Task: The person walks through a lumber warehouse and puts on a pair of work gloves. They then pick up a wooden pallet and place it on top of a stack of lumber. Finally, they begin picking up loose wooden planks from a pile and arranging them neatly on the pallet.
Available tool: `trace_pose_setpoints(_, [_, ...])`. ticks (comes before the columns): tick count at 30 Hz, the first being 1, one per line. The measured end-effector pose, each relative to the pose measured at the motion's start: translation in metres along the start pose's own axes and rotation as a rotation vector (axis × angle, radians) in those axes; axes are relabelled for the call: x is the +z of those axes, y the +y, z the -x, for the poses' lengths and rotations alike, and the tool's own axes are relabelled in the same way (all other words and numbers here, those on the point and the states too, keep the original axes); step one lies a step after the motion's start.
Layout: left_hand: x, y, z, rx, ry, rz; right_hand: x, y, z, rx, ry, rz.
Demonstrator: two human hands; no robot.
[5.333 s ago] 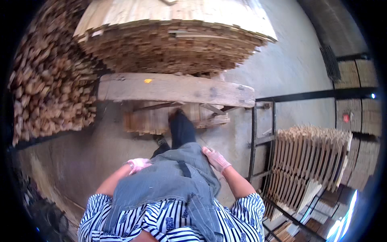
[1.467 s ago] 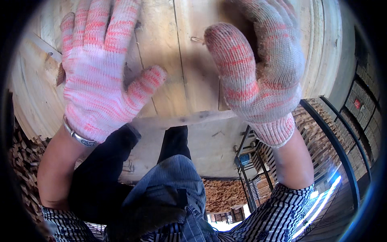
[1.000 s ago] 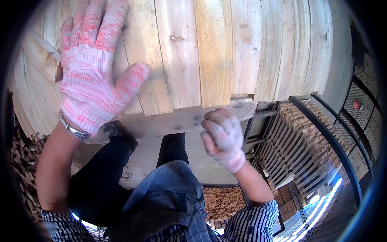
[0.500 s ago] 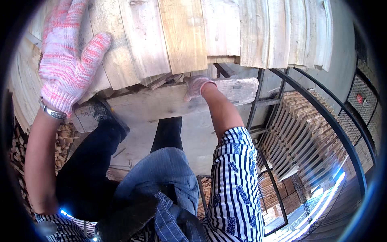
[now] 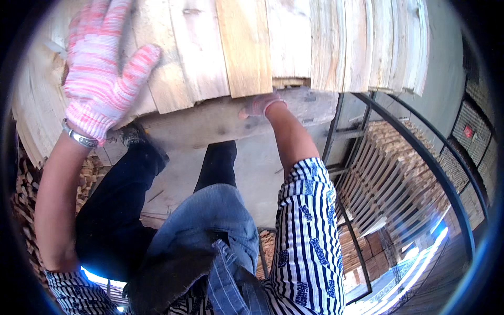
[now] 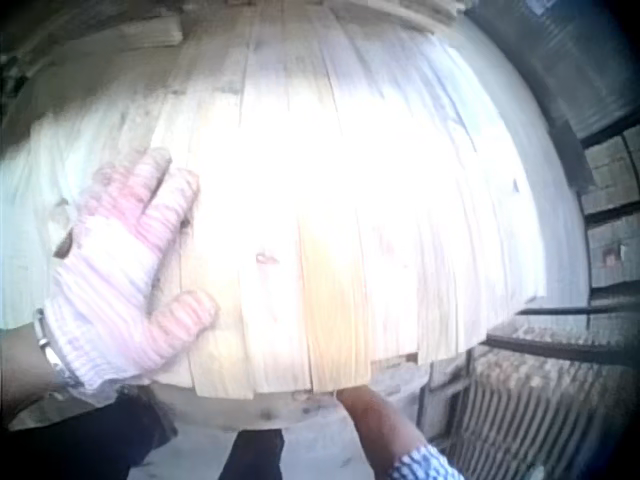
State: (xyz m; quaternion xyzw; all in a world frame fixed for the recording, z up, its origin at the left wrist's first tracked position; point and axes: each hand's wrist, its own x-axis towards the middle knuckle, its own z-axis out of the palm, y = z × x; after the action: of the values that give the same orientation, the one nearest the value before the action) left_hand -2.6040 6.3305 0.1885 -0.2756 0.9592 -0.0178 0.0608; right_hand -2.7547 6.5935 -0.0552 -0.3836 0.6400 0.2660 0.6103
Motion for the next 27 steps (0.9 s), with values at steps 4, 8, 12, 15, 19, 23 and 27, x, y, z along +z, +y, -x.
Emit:
trace_pose_setpoints(4, [0.011,0.006,-0.004,0.058,0.152,0.071,0.038,0.009,0.009,-0.075,0.446,0.249])
trace_pose_setpoints(8, [0.003,-0.009,0.0,0.05,0.066,0.002,0.045,-0.069,0.107,-0.255,0.617,0.15])
trace_pose_setpoints(12, [-0.013,-0.009,-0.007,0.033,0.035,-0.005,-0.018,-0.111,0.263,-1.054,1.084,-0.054])
trace_pose_setpoints(15, [-0.013,-0.002,-0.01,0.056,-0.139,-0.044,-0.098,-0.109,0.287,-0.997,1.552,0.041])
trace_pose_setpoints(19, [-0.054,-0.027,-0.009,0.072,-0.284,0.262,-0.203,-0.122,0.272,-0.563,1.694,0.022])
trace_pose_setpoints(23, [-0.1,-0.064,0.02,0.067,-0.186,0.54,-0.204,-0.107,0.239,-0.283,1.511,0.21])
trace_pose_setpoints(27, [-0.102,-0.137,0.023,-0.665,-0.101,0.768,-0.201,-0.111,0.249,-0.31,1.511,0.22])
